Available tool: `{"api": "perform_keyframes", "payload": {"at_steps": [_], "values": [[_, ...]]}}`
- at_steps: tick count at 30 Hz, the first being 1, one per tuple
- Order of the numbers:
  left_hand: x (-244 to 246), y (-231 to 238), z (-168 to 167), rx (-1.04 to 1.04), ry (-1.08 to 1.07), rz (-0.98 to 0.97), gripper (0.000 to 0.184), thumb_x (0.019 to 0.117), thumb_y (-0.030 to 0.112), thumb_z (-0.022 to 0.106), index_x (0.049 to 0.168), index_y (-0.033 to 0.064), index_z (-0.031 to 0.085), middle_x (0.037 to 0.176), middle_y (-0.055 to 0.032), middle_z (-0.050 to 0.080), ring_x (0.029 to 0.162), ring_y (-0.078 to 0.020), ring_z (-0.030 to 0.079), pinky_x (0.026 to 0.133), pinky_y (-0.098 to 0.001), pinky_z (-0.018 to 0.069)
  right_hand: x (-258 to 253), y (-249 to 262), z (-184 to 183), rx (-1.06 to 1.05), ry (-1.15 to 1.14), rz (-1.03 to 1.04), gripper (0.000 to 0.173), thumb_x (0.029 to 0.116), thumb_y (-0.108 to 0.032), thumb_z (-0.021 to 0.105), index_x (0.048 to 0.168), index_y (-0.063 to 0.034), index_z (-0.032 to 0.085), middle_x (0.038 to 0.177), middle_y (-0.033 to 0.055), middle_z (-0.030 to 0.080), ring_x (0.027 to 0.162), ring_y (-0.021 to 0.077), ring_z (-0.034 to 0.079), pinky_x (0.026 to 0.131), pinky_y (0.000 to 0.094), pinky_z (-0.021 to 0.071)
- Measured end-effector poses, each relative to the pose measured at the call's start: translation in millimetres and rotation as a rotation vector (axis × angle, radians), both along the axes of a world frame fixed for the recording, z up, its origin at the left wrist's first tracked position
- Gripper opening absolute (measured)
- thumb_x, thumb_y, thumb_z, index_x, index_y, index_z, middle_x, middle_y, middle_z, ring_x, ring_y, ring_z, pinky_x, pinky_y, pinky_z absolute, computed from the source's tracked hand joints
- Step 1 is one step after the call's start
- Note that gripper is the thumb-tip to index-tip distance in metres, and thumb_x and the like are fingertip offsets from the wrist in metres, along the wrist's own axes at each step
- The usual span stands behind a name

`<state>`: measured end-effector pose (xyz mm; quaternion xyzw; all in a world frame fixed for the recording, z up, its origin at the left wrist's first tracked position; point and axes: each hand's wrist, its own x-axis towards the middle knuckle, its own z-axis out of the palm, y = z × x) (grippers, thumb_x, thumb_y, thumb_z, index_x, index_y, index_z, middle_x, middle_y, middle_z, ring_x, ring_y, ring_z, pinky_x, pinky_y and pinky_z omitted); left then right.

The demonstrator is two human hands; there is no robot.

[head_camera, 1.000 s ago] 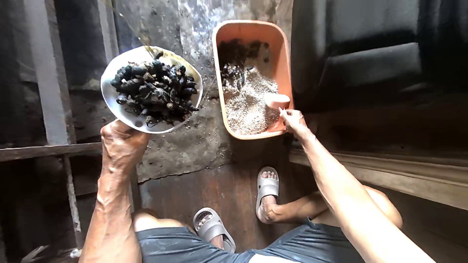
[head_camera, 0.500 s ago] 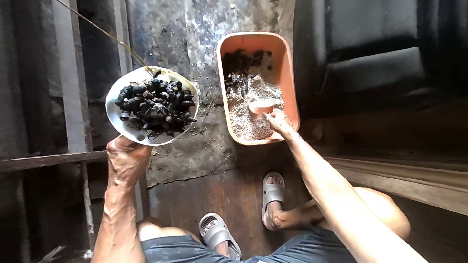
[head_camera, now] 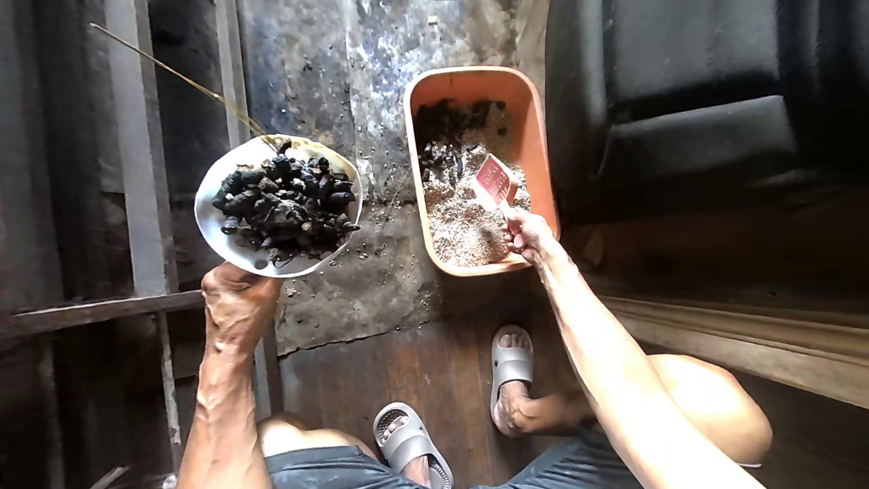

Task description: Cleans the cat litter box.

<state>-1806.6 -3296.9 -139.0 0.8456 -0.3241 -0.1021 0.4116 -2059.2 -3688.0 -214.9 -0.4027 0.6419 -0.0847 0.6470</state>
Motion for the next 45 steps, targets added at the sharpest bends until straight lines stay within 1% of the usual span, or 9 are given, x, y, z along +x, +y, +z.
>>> {"api": "perform_keyframes", "payload": {"at_steps": [4, 7, 9, 14, 19, 22, 28, 39, 45], "values": [[0.3, -3.8, 0.1, 0.010, 0.002, -0.009, 0.017, 0.0929, 0.020, 0.074, 0.090, 0.0055, 0.066, 0.078, -0.0039, 0.062, 0.066, -0.0055, 0.057, 0.062, -0.0274, 0.0489, 8.9, -2.5, -1.1, -0.013, 0.084, 0.103, 0.024, 0.1073, -0.027, 0.050, 0.111, -0.0067, 0.061, 0.077, 0.0034, 0.067, 0.045, 0.0064, 0.046, 0.041, 0.0216, 0.0387], [-0.4, -17.9, 9.3, 0.028, -0.010, -0.011, 0.019, 0.0939, 0.018, 0.071, 0.094, -0.0005, 0.067, 0.083, -0.0059, 0.065, 0.074, -0.0015, 0.060, 0.073, -0.0240, 0.0503, 17.8, -5.6, -1.7, 0.011, 0.114, 0.188, 0.024, 0.1058, -0.027, 0.050, 0.109, -0.0077, 0.064, 0.075, 0.0027, 0.069, 0.045, 0.0062, 0.048, 0.041, 0.0217, 0.0381], [0.6, -12.1, 3.6, 0.018, -0.017, -0.016, 0.019, 0.0934, 0.019, 0.073, 0.092, 0.0013, 0.066, 0.082, -0.0058, 0.064, 0.071, -0.0039, 0.058, 0.069, -0.0261, 0.0500, 25.1, -5.8, -2.4, 0.016, 0.141, 0.219, 0.023, 0.1054, -0.025, 0.049, 0.106, -0.0075, 0.063, 0.074, 0.0019, 0.069, 0.044, 0.0055, 0.048, 0.040, 0.0219, 0.0380], [1.9, -5.1, -0.5, 0.011, -0.016, -0.014, 0.018, 0.0925, 0.022, 0.074, 0.091, 0.0050, 0.067, 0.080, -0.0032, 0.063, 0.068, -0.0033, 0.057, 0.065, -0.0256, 0.0496, 45.1, -7.6, -3.8, 0.043, 0.131, 0.179, 0.018, 0.1039, -0.021, 0.049, 0.107, -0.0065, 0.059, 0.071, 0.0034, 0.068, 0.042, 0.0055, 0.048, 0.039, 0.0206, 0.0378], [1.7, -11.5, 6.4, 0.043, -0.007, 0.001, 0.022, 0.0931, 0.020, 0.073, 0.096, -0.0007, 0.067, 0.085, -0.0090, 0.066, 0.072, -0.0079, 0.060, 0.071, -0.0320, 0.0518, 63.2, -12.8, -5.9, 0.056, 0.096, 0.126, 0.018, 0.1055, -0.021, 0.046, 0.110, -0.0074, 0.056, 0.071, 0.0027, 0.065, 0.043, 0.0054, 0.047, 0.040, 0.0201, 0.0375], [2.2, -11.7, 5.4, 0.036, -0.015, 0.008, 0.021, 0.0926, 0.021, 0.073, 0.094, 0.0005, 0.067, 0.083, -0.0076, 0.066, 0.071, -0.0059, 0.059, 0.069, -0.0304, 0.0516, 71.2, -18.2, -8.9, 0.042, 0.095, 0.128, 0.018, 0.1051, -0.021, 0.046, 0.105, -0.0073, 0.058, 0.070, 0.0017, 0.063, 0.043, 0.0052, 0.046, 0.040, 0.0200, 0.0376], [-0.3, -12.6, 10.0, 0.016, -0.025, 0.004, 0.019, 0.0921, 0.019, 0.072, 0.094, 0.0005, 0.068, 0.085, -0.0044, 0.067, 0.075, 0.0002, 0.060, 0.073, -0.0233, 0.0517, 87.2, -33.6, -17.7, -0.006, 0.149, 0.223, 0.021, 0.1055, -0.023, 0.046, 0.112, -0.0064, 0.057, 0.074, 0.0023, 0.066, 0.045, 0.0050, 0.049, 0.041, 0.0201, 0.0400], [-2.4, -15.9, 12.5, 0.026, -0.030, 0.024, 0.017, 0.0897, 0.013, 0.073, 0.092, -0.0026, 0.068, 0.083, -0.0068, 0.067, 0.075, -0.0007, 0.060, 0.074, -0.0242, 0.0513, 108.3, -41.1, -47.1, -0.046, 0.081, 0.205, 0.023, 0.1055, -0.024, 0.047, 0.107, -0.0058, 0.060, 0.072, 0.0021, 0.066, 0.044, 0.0058, 0.050, 0.042, 0.0212, 0.0422], [-4.3, -21.9, 11.2, 0.047, -0.010, 0.046, 0.017, 0.0902, 0.015, 0.072, 0.090, -0.0012, 0.068, 0.079, -0.0045, 0.066, 0.071, -0.0010, 0.060, 0.069, -0.0257, 0.0507, 123.5, -36.8, -52.2, -0.046, 0.189, 0.235, 0.032, 0.1081, -0.030, 0.043, 0.124, -0.0048, 0.055, 0.085, 0.0063, 0.068, 0.051, 0.0102, 0.053, 0.046, 0.0260, 0.0449]]}}
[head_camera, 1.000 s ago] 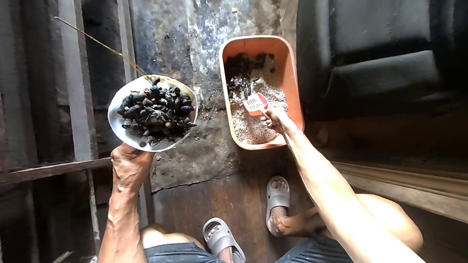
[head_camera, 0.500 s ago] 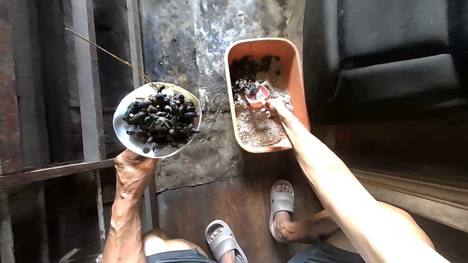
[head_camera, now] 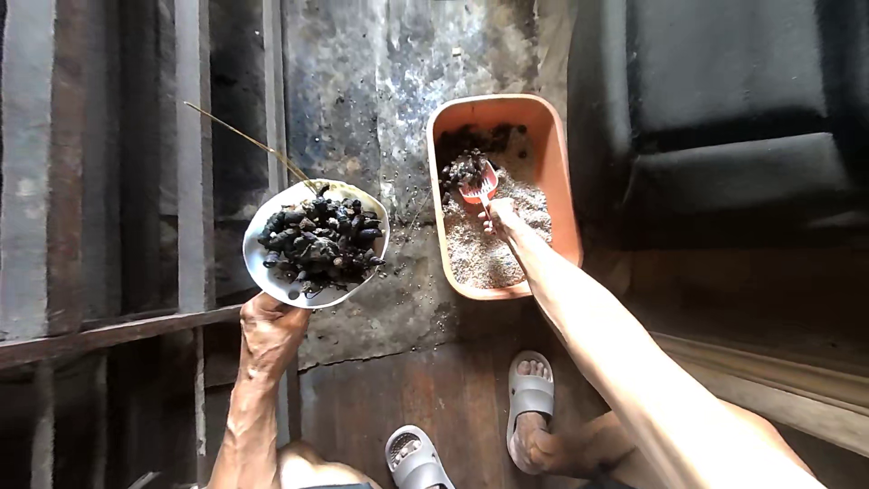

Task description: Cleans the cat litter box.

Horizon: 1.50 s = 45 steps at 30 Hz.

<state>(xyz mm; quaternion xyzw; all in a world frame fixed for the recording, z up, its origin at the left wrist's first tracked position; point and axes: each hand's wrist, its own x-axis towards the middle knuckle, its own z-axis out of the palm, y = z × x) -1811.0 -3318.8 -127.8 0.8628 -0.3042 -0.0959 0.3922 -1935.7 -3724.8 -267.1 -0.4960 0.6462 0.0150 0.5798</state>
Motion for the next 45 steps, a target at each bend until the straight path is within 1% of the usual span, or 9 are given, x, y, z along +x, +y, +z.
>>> {"api": "perform_keyframes", "payload": {"at_steps": [6, 11, 15, 24, 29, 34, 37, 41, 45], "values": [[-2.8, -4.1, -1.0, -0.007, -0.009, -0.001, 0.019, 0.0883, 0.015, 0.072, 0.091, -0.0032, 0.068, 0.082, -0.0067, 0.067, 0.075, -0.0036, 0.062, 0.074, -0.0289, 0.0522, -7.7, -9.3, -27.5, -0.245, 0.119, 0.350, 0.057, 0.1092, -0.051, 0.041, 0.120, -0.0021, 0.068, 0.111, 0.0196, 0.069, 0.089, 0.0310, 0.067, 0.082, 0.0516, 0.0534], [-3.6, -2.8, 1.0, 0.019, -0.013, -0.004, 0.019, 0.0892, 0.016, 0.072, 0.091, -0.0029, 0.068, 0.081, -0.0099, 0.067, 0.074, -0.0095, 0.062, 0.073, -0.0352, 0.0518, -34.4, 2.6, -48.6, -0.306, -0.091, 0.215, 0.047, 0.1084, -0.045, 0.049, 0.117, -0.0036, 0.069, 0.088, 0.0102, 0.065, 0.067, 0.0192, 0.055, 0.064, 0.0399, 0.0498], [-2.0, -4.0, -1.0, 0.001, -0.006, -0.020, 0.018, 0.0897, 0.017, 0.072, 0.091, -0.0007, 0.068, 0.078, -0.0067, 0.065, 0.070, -0.0064, 0.060, 0.068, -0.0317, 0.0507, -51.8, 10.7, -39.6, -0.333, -0.140, 0.159, 0.041, 0.1108, -0.037, 0.045, 0.125, -0.0056, 0.067, 0.091, 0.0098, 0.065, 0.065, 0.0169, 0.052, 0.061, 0.0375, 0.0472], [1.2, -15.9, -5.5, -0.035, 0.002, -0.072, 0.015, 0.0915, 0.014, 0.072, 0.091, -0.0007, 0.069, 0.080, -0.0100, 0.067, 0.073, -0.0106, 0.063, 0.071, -0.0348, 0.0519, -90.1, 21.3, -32.9, -0.527, -0.167, 0.134, 0.034, 0.1077, -0.028, 0.054, 0.115, 0.0003, 0.072, 0.089, 0.0118, 0.069, 0.075, 0.0184, 0.060, 0.075, 0.0408, 0.0518], [0.4, -19.5, -7.7, -0.054, 0.024, -0.089, 0.013, 0.0920, 0.012, 0.073, 0.090, -0.0002, 0.069, 0.079, -0.0101, 0.066, 0.071, -0.0115, 0.062, 0.070, -0.0353, 0.0520, -101.7, 25.1, -21.7, -0.553, -0.151, 0.161, 0.035, 0.1062, -0.032, 0.057, 0.104, -0.0012, 0.073, 0.082, 0.0078, 0.065, 0.070, 0.0143, 0.057, 0.071, 0.0380, 0.0497], [0.7, -16.8, -12.2, -0.084, 0.118, -0.110, 0.012, 0.0924, 0.012, 0.073, 0.096, 0.0014, 0.071, 0.085, -0.0109, 0.069, 0.076, -0.0146, 0.065, 0.073, -0.0399, 0.0539, -108.7, 33.0, -7.3, -0.512, -0.088, 0.205, 0.035, 0.1068, -0.033, 0.055, 0.112, -0.0030, 0.074, 0.090, 0.0123, 0.070, 0.077, 0.0217, 0.062, 0.077, 0.0466, 0.0521], [4.1, -21.7, -17.4, -0.121, 0.140, -0.090, 0.014, 0.0910, 0.015, 0.074, 0.099, 0.0034, 0.073, 0.090, -0.0045, 0.073, 0.082, -0.0029, 0.067, 0.081, -0.0285, 0.0564, -112.5, 40.6, -3.5, -0.532, -0.107, 0.225, 0.040, 0.1066, -0.037, 0.055, 0.107, -0.0024, 0.075, 0.084, 0.0107, 0.068, 0.071, 0.0204, 0.059, 0.071, 0.0448, 0.0509], [1.5, -14.9, -26.0, -0.165, 0.108, -0.147, 0.011, 0.0938, 0.014, 0.073, 0.099, 0.0041, 0.073, 0.089, -0.0093, 0.072, 0.079, -0.0120, 0.067, 0.076, -0.0363, 0.0556, -125.6, 59.2, 11.4, -0.491, -0.116, 0.262, 0.045, 0.1070, -0.045, 0.052, 0.107, -0.0041, 0.070, 0.082, 0.0116, 0.062, 0.065, 0.0214, 0.053, 0.061, 0.0443, 0.0469], [-0.3, -13.2, -27.9, -0.161, 0.126, -0.166, 0.010, 0.0946, 0.012, 0.072, 0.100, 0.0037, 0.073, 0.090, -0.0104, 0.072, 0.080, -0.0137, 0.067, 0.077, -0.0367, 0.0559, -119.2, 50.1, -2.7, -0.457, -0.076, 0.183, 0.039, 0.1071, -0.036, 0.055, 0.111, -0.0014, 0.073, 0.091, 0.0130, 0.068, 0.075, 0.0212, 0.060, 0.073, 0.0451, 0.0512]]}}
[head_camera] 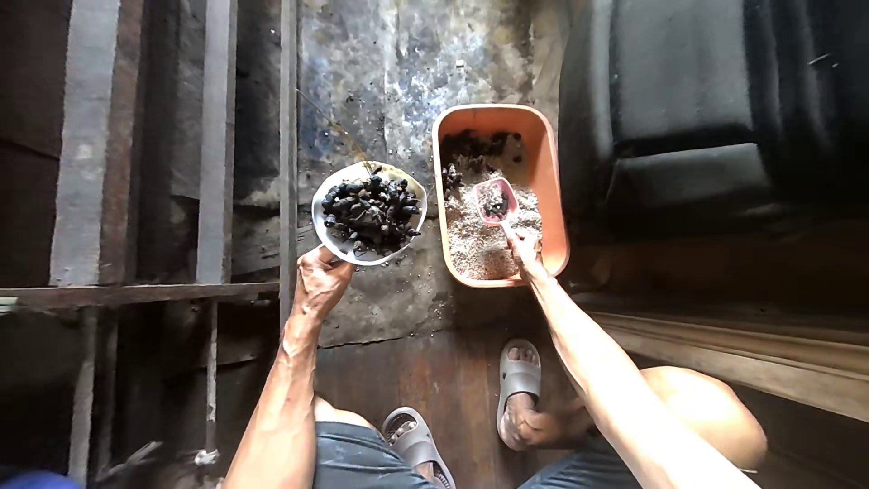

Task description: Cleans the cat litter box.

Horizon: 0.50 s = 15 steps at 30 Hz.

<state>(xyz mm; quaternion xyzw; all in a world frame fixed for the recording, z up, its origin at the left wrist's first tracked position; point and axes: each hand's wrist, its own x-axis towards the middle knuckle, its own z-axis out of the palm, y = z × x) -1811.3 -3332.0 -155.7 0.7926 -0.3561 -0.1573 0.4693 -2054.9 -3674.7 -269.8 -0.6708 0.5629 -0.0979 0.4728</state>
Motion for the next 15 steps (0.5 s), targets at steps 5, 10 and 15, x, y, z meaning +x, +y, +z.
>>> {"api": "perform_keyframes", "payload": {"at_steps": [5, 10, 15], "values": [[-1.1, -1.1, 1.7, 0.000, -0.003, -0.007, 0.010, 0.0951, 0.013, 0.071, 0.098, 0.0034, 0.072, 0.089, -0.0105, 0.071, 0.079, -0.0137, 0.066, 0.076, -0.0368, 0.0549, -9.9, 0.5, -4.2, -0.039, -0.024, 0.009, 0.034, 0.1066, -0.033, 0.056, 0.112, -0.0053, 0.074, 0.085, 0.0091, 0.067, 0.067, 0.0174, 0.057, 0.067, 0.0418, 0.0506], [3.7, -12.6, 8.8, 0.050, 0.044, 0.055, 0.011, 0.0920, 0.011, 0.073, 0.098, 0.0021, 0.074, 0.092, -0.0071, 0.073, 0.083, -0.0046, 0.068, 0.082, -0.0298, 0.0560, -19.4, 17.9, 27.9, -0.033, 0.003, 0.022, 0.037, 0.1077, -0.036, 0.054, 0.117, -0.0046, 0.072, 0.087, 0.0123, 0.066, 0.069, 0.0204, 0.056, 0.067, 0.0438, 0.0499], [4.3, -14.7, 5.8, 0.055, 0.012, 0.053, 0.014, 0.0921, 0.014, 0.073, 0.101, 0.0023, 0.074, 0.093, -0.0093, 0.074, 0.085, -0.0091, 0.069, 0.083, -0.0352, 0.0562, -27.7, 16.5, 22.7, -0.038, 0.014, -0.006, 0.039, 0.1068, -0.039, 0.055, 0.116, -0.0050, 0.073, 0.092, 0.0144, 0.070, 0.076, 0.0246, 0.061, 0.074, 0.0488, 0.0520]]}}
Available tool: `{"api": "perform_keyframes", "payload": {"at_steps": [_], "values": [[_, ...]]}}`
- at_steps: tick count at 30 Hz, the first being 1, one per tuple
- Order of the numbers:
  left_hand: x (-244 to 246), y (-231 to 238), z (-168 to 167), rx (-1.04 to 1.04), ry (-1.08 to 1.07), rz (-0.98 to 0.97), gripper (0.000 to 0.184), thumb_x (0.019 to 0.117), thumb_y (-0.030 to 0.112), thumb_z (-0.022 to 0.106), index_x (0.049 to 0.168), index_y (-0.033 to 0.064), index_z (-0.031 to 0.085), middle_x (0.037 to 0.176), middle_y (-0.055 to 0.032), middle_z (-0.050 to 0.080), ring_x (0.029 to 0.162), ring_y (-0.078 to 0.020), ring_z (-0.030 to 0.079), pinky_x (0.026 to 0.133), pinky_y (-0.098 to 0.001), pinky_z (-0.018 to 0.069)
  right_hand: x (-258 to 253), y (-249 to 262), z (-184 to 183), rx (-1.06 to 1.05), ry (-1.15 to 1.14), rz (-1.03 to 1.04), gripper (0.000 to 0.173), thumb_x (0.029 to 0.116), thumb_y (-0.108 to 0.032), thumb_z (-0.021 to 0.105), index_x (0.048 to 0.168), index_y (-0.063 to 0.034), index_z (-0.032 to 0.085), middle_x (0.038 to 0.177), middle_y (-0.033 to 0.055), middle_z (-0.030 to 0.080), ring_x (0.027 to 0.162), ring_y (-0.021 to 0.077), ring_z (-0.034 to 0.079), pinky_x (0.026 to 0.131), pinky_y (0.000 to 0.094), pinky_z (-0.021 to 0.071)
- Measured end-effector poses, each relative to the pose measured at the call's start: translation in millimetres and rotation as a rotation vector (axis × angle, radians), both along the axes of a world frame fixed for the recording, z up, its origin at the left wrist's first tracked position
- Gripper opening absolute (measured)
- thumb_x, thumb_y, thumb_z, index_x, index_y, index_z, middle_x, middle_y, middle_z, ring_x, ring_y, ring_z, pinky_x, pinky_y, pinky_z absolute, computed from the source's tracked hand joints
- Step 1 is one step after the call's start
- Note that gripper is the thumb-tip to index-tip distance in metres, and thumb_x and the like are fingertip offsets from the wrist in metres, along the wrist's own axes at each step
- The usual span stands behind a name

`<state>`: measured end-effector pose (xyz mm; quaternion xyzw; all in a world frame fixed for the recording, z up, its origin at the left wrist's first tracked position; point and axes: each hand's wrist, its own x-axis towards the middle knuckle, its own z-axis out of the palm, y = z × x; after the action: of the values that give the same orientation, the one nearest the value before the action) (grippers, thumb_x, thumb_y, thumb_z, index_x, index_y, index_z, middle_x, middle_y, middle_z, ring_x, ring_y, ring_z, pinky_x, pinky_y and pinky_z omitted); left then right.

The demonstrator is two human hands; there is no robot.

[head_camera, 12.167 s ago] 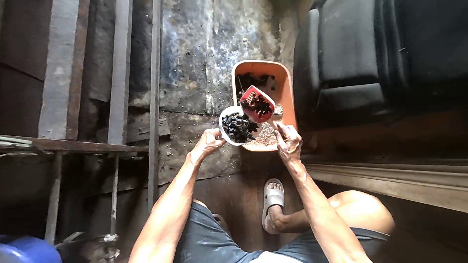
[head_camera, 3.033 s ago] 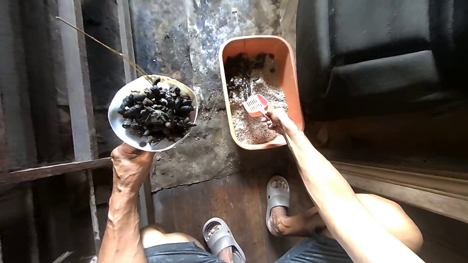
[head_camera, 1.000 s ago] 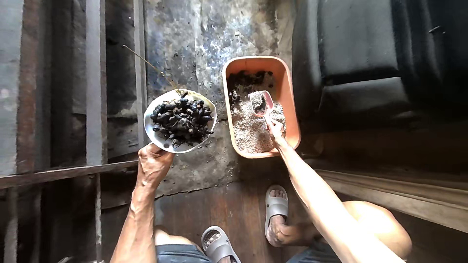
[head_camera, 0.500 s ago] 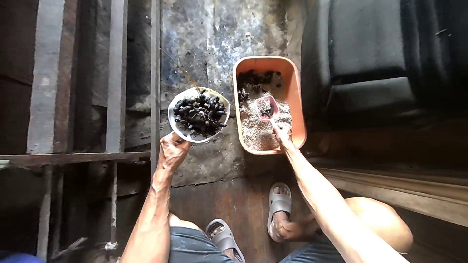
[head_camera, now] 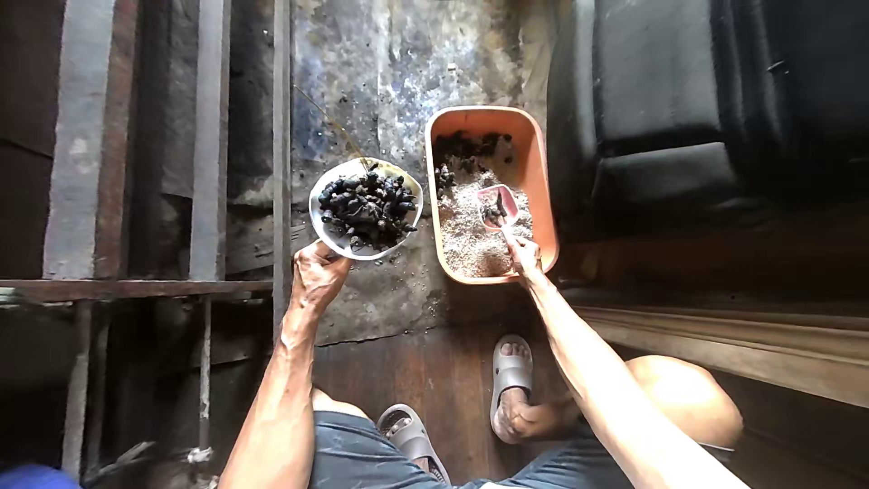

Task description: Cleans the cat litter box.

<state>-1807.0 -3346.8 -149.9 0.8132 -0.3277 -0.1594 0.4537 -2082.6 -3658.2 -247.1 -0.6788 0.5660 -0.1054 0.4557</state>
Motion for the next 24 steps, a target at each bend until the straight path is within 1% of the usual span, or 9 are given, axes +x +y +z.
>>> {"api": "perform_keyframes", "payload": {"at_steps": [1, 3, 7, 9, 13, 15, 19, 22, 24], "values": [[-0.8, -0.9, 1.7, 0.003, 0.007, 0.000, 0.015, 0.0922, 0.014, 0.074, 0.102, 0.0019, 0.074, 0.095, -0.0099, 0.074, 0.087, -0.0096, 0.069, 0.085, -0.0359, 0.0562, -0.5, -0.8, -0.8, 0.019, 0.003, -0.014, 0.038, 0.1071, -0.037, 0.055, 0.117, -0.0053, 0.073, 0.093, 0.0144, 0.070, 0.077, 0.0247, 0.062, 0.074, 0.0484, 0.0518], [-3.0, -3.8, 5.4, -0.006, 0.022, 0.003, 0.015, 0.0911, 0.013, 0.074, 0.100, 0.0007, 0.074, 0.092, -0.0096, 0.073, 0.084, -0.0088, 0.068, 0.084, -0.0356, 0.0555, -3.3, -1.8, -5.0, 0.053, -0.011, -0.019, 0.037, 0.1069, -0.037, 0.055, 0.115, -0.0055, 0.073, 0.088, 0.0108, 0.069, 0.070, 0.0197, 0.059, 0.066, 0.0420, 0.0511], [-3.6, -6.9, 1.4, -0.035, -0.002, 0.000, 0.015, 0.0907, 0.011, 0.074, 0.100, 0.0003, 0.074, 0.093, -0.0111, 0.074, 0.086, -0.0093, 0.069, 0.086, -0.0345, 0.0554, -9.9, 4.9, -3.1, 0.095, -0.018, -0.036, 0.044, 0.1039, -0.048, 0.057, 0.110, -0.0072, 0.072, 0.082, 0.0087, 0.065, 0.064, 0.0186, 0.054, 0.062, 0.0423, 0.0490], [-3.5, -7.6, 1.4, -0.020, -0.003, -0.001, 0.014, 0.0909, 0.011, 0.073, 0.100, 0.0003, 0.074, 0.094, -0.0122, 0.074, 0.088, -0.0118, 0.070, 0.087, -0.0367, 0.0550, -11.1, 5.0, -5.6, 0.106, -0.030, -0.048, 0.040, 0.1042, -0.045, 0.058, 0.111, -0.0082, 0.073, 0.082, 0.0078, 0.065, 0.063, 0.0164, 0.053, 0.061, 0.0392, 0.0485], [-6.0, -11.4, 2.8, -0.003, -0.002, 0.000, 0.014, 0.0912, 0.008, 0.072, 0.101, -0.0016, 0.074, 0.096, -0.0159, 0.074, 0.090, -0.0185, 0.071, 0.088, -0.0429, 0.0555, -16.9, -1.4, -9.1, 0.156, -0.015, -0.085, 0.038, 0.1050, -0.041, 0.059, 0.121, -0.0088, 0.071, 0.090, 0.0102, 0.068, 0.068, 0.0183, 0.058, 0.064, 0.0402, 0.0518], [-4.4, -9.1, 2.1, 0.002, 0.001, 0.002, 0.015, 0.0907, 0.008, 0.073, 0.102, -0.0015, 0.075, 0.098, -0.0163, 0.075, 0.093, -0.0205, 0.072, 0.091, -0.0444, 0.0559, -14.4, 1.5, -8.4, 0.149, -0.027, -0.093, 0.036, 0.1059, -0.037, 0.058, 0.121, -0.0072, 0.070, 0.085, 0.0076, 0.067, 0.062, 0.0138, 0.054, 0.059, 0.0346, 0.0482], [-1.5, -10.4, -6.6, -0.019, 0.020, -0.026, 0.015, 0.0918, 0.010, 0.073, 0.104, 0.0012, 0.076, 0.098, -0.0138, 0.076, 0.093, -0.0195, 0.073, 0.090, -0.0453, 0.0569, -16.1, 4.6, -2.7, 0.138, -0.022, -0.099, 0.029, 0.1075, -0.025, 0.056, 0.120, -0.0027, 0.070, 0.082, 0.0057, 0.066, 0.058, 0.0099, 0.052, 0.057, 0.0294, 0.0466], [-0.7, -12.0, -11.1, -0.024, 0.045, -0.041, 0.013, 0.0920, 0.011, 0.073, 0.102, 0.0030, 0.076, 0.095, -0.0110, 0.076, 0.088, -0.0161, 0.072, 0.087, -0.0430, 0.0572, -19.0, 5.3, 2.1, 0.128, 0.021, -0.073, 0.030, 0.1078, -0.026, 0.054, 0.121, -0.0033, 0.070, 0.084, 0.0069, 0.066, 0.060, 0.0115, 0.053, 0.058, 0.0316, 0.0473], [-1.2, -12.7, -14.5, -0.025, 0.045, -0.050, 0.011, 0.0918, 0.011, 0.072, 0.100, 0.0034, 0.076, 0.092, -0.0103, 0.075, 0.085, -0.0150, 0.071, 0.084, -0.0419, 0.0568, -21.2, 6.1, 2.2, 0.106, 0.024, -0.065, 0.030, 0.1079, -0.026, 0.054, 0.120, -0.0043, 0.071, 0.081, 0.0060, 0.067, 0.056, 0.0107, 0.051, 0.055, 0.0302, 0.0457]]}}
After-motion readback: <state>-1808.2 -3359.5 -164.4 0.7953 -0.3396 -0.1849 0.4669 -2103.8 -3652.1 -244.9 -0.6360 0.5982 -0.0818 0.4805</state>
